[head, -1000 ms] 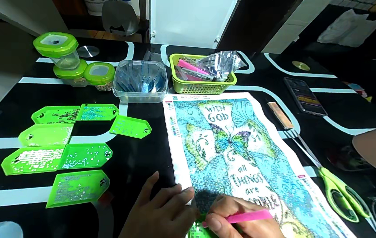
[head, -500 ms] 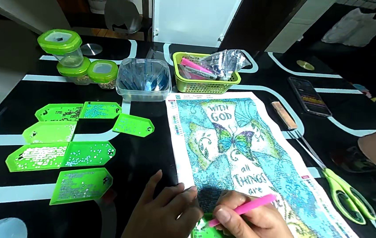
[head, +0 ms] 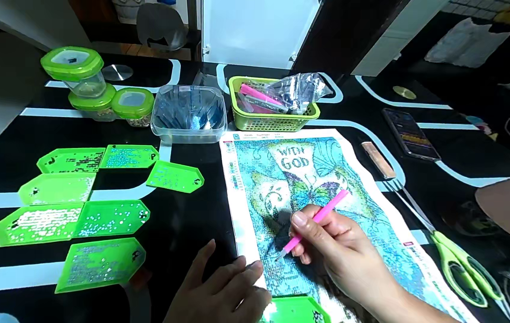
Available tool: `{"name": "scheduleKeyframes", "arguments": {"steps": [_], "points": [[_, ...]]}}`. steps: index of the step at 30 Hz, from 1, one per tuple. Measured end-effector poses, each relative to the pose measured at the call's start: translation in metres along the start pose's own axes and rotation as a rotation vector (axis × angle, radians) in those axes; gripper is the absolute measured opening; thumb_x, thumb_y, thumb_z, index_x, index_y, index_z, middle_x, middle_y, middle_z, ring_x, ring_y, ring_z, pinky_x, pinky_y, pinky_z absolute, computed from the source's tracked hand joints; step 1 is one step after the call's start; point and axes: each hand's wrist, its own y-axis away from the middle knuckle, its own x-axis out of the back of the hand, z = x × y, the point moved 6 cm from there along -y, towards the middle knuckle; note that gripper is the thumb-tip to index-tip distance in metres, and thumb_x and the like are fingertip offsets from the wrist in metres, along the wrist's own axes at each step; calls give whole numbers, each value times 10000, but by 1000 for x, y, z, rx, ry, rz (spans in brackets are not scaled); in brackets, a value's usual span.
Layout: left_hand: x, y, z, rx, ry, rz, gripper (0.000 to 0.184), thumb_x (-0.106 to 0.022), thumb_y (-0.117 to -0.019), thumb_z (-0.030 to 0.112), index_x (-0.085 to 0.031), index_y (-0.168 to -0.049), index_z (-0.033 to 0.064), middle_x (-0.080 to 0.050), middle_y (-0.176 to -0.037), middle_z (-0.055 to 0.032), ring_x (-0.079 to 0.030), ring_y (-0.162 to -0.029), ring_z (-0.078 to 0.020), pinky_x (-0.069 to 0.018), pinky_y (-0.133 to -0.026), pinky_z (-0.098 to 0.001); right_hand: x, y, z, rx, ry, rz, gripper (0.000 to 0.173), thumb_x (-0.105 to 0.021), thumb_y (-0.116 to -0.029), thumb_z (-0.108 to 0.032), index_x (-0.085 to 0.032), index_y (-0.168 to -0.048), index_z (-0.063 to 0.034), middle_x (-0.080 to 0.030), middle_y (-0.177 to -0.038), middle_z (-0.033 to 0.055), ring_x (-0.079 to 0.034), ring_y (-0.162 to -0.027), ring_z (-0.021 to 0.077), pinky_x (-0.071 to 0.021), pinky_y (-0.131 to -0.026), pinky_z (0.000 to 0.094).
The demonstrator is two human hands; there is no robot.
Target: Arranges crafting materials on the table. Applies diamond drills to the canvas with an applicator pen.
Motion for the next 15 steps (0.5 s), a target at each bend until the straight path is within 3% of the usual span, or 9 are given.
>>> {"name": "scheduleKeyframes", "arguments": {"steps": [6,15], "points": [[1,0,0,11,0,-6,381,-683,-931,424,-734,-1178,138,-682,-1362,-65,-600,-1319,-273,-219,-1169,-654,-7,8,3,239,183,-68,262,-531,-1089,-230,-648,-913,-75,-634,-739,-45,-613,-665,-25,-514,-590,133],[0,0,0,17,9,-11,381,-679,-936,426,-730,-1177,136,-679,-1366,-69,-598,-1320,-275,-213,-1169,-654,-8,9,3,275,216,-77,272,-522,-1093,-223,-637,-906,-62,-617,-728,-29,-596,-656,-24,-496,-586,127]]}}
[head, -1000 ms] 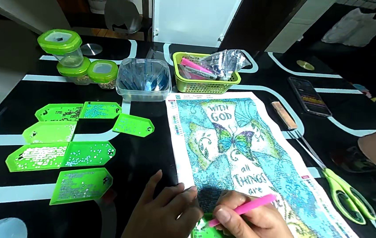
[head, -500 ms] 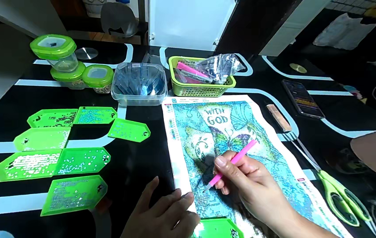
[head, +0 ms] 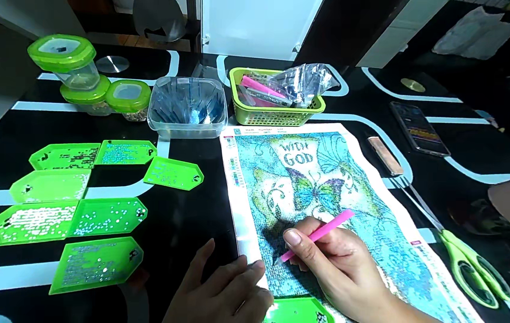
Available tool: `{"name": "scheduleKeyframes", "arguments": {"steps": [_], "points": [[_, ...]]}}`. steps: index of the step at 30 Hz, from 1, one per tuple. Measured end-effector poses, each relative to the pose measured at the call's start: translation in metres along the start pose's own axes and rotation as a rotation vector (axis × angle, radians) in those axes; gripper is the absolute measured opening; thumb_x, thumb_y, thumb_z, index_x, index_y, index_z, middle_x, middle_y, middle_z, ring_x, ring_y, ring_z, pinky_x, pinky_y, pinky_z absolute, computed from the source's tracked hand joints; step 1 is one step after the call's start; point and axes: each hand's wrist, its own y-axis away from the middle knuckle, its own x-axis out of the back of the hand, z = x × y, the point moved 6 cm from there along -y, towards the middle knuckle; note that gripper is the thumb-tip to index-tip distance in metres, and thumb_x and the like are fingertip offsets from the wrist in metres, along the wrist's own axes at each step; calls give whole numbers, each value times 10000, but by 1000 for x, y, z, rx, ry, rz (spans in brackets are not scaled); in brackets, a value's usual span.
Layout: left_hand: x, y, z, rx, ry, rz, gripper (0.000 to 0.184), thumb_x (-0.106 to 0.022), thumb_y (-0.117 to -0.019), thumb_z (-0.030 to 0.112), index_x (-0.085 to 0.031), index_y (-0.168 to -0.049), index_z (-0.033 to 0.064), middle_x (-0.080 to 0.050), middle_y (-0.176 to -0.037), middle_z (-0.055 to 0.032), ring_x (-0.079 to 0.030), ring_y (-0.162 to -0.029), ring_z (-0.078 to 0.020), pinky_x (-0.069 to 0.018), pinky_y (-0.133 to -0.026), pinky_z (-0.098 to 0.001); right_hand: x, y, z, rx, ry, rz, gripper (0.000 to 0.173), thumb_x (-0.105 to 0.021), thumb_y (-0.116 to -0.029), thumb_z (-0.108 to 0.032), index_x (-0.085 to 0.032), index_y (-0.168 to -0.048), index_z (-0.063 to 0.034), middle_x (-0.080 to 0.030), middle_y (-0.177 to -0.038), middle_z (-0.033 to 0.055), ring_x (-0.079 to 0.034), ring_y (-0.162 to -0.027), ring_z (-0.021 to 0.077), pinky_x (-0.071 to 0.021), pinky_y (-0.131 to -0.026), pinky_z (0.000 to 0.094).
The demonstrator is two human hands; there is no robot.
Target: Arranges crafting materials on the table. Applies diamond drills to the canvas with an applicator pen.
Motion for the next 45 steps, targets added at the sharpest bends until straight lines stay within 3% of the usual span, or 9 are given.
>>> {"name": "scheduleKeyframes", "arguments": {"steps": [4,10,18,25,45], "points": [[0,0,0,0,-5,6,379,-680,-933,426,-731,-1174,138,-684,-1360,-66,-602,-1315,-275,-216,-1167,-652,-2,1,-6,71,124,-7,274,-524,-1093,-235,-629,-926,-45,-612,-732,0,-581,-656,-24,-482,-597,120],[0,0,0,-4,-7,8,400,-688,-920,445,-731,-1173,138,-682,-1364,-67,-606,-1311,-275,-220,-1163,-656,-7,2,-24,256,358,-36,277,-505,-1095,-247,-602,-929,-47,-619,-784,56,-611,-721,64,-509,-670,167],[0,0,0,-8,-20,9,383,-683,-929,430,-727,-1173,139,-685,-1359,-60,-610,-1306,-272,-232,-1159,-654,-1,0,-20,194,235,-27,280,-500,-1100,-238,-599,-930,-37,-598,-758,39,-575,-679,14,-479,-632,138],[0,0,0,-6,-21,24,374,-679,-930,432,-731,-1160,143,-689,-1352,-55,-616,-1296,-270,-240,-1155,-654,-5,1,-19,204,228,-49,263,-518,-1093,-230,-601,-941,-33,-604,-762,48,-591,-693,31,-492,-647,150],[-1,0,-2,-5,-18,31,354,-675,-931,418,-735,-1158,153,-690,-1350,-36,-615,-1295,-250,-215,-1159,-655,-11,1,-30,320,497,-59,280,-491,-1096,-230,-598,-907,-53,-580,-741,55,-582,-689,96,-479,-641,171]]}}
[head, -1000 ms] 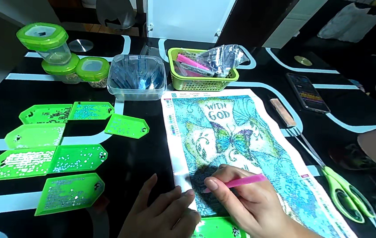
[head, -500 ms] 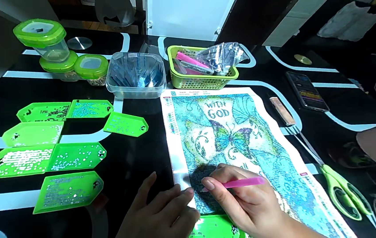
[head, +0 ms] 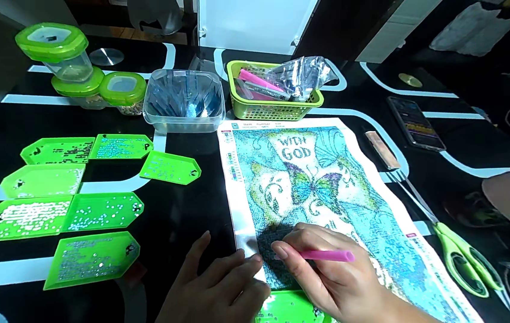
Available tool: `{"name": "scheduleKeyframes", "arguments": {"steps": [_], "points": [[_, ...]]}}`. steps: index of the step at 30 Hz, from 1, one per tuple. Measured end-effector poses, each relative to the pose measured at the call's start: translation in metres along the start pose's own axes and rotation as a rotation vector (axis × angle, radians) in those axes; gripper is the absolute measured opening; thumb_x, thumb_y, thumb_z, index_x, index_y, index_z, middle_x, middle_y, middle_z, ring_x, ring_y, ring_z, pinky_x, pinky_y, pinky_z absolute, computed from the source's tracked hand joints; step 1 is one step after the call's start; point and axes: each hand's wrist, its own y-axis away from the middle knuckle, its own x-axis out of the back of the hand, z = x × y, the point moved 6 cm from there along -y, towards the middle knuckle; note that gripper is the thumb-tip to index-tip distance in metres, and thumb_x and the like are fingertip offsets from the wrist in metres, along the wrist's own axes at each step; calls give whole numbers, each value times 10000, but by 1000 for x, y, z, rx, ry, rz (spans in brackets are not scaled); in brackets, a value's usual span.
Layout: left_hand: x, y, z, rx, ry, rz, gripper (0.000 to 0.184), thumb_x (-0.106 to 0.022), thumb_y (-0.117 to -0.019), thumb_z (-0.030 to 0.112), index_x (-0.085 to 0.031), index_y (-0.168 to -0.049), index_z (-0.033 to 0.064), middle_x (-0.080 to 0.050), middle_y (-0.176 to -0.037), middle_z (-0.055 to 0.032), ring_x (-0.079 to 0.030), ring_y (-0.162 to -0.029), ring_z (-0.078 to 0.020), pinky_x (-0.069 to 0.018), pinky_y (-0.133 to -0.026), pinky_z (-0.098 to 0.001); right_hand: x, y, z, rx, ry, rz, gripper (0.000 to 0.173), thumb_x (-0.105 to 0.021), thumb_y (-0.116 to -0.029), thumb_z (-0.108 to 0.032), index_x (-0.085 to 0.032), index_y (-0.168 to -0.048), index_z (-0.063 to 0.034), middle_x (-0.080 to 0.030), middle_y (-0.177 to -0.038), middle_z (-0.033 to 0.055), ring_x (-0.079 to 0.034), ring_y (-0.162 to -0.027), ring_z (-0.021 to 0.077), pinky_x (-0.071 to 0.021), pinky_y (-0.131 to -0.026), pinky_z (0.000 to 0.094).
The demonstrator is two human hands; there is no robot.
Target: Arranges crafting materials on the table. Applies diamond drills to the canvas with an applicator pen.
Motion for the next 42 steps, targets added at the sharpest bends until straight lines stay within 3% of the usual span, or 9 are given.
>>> {"name": "scheduleKeyframes", "arguments": {"steps": [17,20,22,25,29,34,42], "points": [[0,0,0,4,2,-9,348,-673,-932,413,-736,-1156,155,-686,-1359,-40,-611,-1302,-253,-215,-1159,-657,0,2,1,-7,-6,10,270,-496,-1093,-222,-600,-911,-51,-591,-746,57,-589,-693,93,-487,-645,173],[0,0,0,4,3,-19,362,-680,-930,421,-733,-1162,148,-685,-1361,-47,-611,-1304,-263,-220,-1155,-663,0,6,16,-197,-256,37,286,-504,-1100,-249,-625,-928,-55,-619,-746,17,-598,-671,16,-500,-617,148],[1,-1,1,4,4,-25,368,-683,-928,423,-731,-1165,145,-684,-1362,-48,-608,-1307,-267,-221,-1156,-664,2,8,32,-389,-469,97,279,-508,-1096,-285,-652,-924,-118,-649,-734,-55,-624,-646,-25,-527,-586,129],[1,-1,1,8,9,-25,363,-684,-927,419,-729,-1165,150,-686,-1357,-46,-607,-1307,-267,-221,-1157,-658,4,9,42,-504,-653,138,310,-475,-1104,-313,-692,-967,-140,-691,-755,-38,-663,-654,21,-568,-612,165],[1,-1,1,7,5,-34,364,-684,-928,422,-728,-1167,150,-683,-1364,-43,-605,-1310,-265,-221,-1155,-662,-1,9,40,-446,-686,64,175,-586,-1060,-242,-707,-1054,-116,-711,-874,-20,-677,-770,34,-579,-707,182],[1,-1,0,7,5,-30,371,-690,-923,425,-731,-1171,152,-682,-1366,-41,-608,-1307,-260,-220,-1158,-658,3,8,28,-269,-489,11,280,-468,-1113,-276,-627,-990,-80,-634,-808,-25,-620,-742,-17,-521,-663,138],[1,0,1,3,5,-19,370,-678,-931,432,-732,-1163,148,-685,-1361,-45,-617,-1295,-266,-230,-1152,-661,-1,9,22,-183,-394,-8,288,-470,-1112,-256,-610,-989,-38,-609,-800,23,-587,-717,-10,-493,-654,129]]}}
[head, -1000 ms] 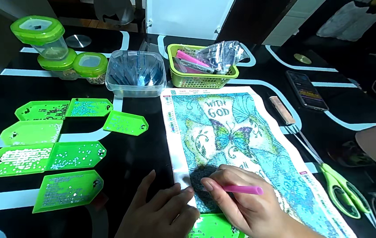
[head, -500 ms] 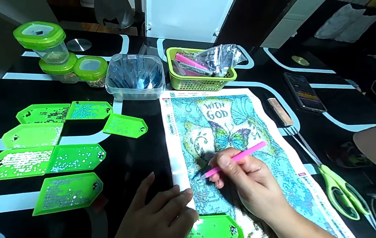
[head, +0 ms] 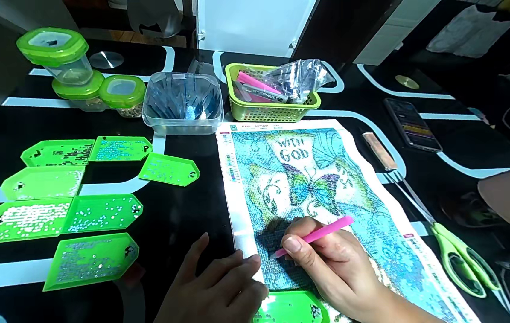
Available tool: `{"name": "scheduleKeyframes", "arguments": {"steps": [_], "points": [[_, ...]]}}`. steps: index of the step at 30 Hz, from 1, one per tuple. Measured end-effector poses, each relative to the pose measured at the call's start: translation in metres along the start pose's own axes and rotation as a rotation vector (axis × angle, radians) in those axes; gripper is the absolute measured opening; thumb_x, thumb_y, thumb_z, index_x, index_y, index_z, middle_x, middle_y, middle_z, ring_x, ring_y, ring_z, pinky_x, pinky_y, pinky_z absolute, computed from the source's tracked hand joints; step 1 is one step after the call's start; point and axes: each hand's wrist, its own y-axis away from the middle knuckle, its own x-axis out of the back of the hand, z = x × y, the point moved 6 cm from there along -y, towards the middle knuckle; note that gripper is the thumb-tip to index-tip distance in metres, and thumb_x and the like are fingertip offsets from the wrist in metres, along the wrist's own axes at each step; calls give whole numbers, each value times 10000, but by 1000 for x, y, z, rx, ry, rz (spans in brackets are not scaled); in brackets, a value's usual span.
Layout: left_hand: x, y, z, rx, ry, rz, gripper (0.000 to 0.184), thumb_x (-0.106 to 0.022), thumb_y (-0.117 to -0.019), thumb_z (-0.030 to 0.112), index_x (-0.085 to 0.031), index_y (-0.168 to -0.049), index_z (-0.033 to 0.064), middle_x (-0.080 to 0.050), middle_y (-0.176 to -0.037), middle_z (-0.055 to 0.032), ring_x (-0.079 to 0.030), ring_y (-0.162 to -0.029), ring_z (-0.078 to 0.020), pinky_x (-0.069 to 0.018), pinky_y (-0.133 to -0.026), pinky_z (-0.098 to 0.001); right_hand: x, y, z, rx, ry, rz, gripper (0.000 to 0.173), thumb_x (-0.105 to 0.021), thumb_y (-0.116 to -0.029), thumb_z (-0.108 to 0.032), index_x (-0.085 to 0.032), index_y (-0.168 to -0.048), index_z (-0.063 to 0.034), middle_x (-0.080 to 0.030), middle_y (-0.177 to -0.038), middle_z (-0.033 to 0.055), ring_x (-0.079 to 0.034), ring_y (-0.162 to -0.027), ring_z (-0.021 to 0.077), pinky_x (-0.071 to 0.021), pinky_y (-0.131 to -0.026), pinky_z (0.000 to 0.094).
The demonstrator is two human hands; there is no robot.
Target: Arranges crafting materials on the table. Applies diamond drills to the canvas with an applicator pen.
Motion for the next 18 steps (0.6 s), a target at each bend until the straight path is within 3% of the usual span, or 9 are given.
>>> {"name": "scheduleKeyframes", "arguments": {"steps": [7,12,18], "points": [[0,0,0,7,10,1,359,-684,-928,418,-734,-1158,148,-690,-1353,-42,-614,-1299,-262,-224,-1155,-660,-2,0,-3,43,46,-16,279,-464,-1113,-255,-592,-996,-37,-591,-802,42,-574,-708,10,-485,-659,137],[0,0,0,2,10,2,363,-677,-931,421,-732,-1164,148,-690,-1352,-42,-614,-1300,-255,-225,-1155,-659,-4,-2,-16,176,237,-27,265,-476,-1106,-242,-593,-976,-44,-606,-823,71,-611,-770,91,-511,-718,168],[0,0,0,-1,10,-4,368,-685,-926,418,-729,-1167,143,-685,-1360,-47,-609,-1306,-264,-223,-1155,-662,-6,0,-19,194,284,-11,275,-468,-1108,-245,-595,-968,-46,-604,-813,69,-619,-776,89,-513,-723,162]]}}
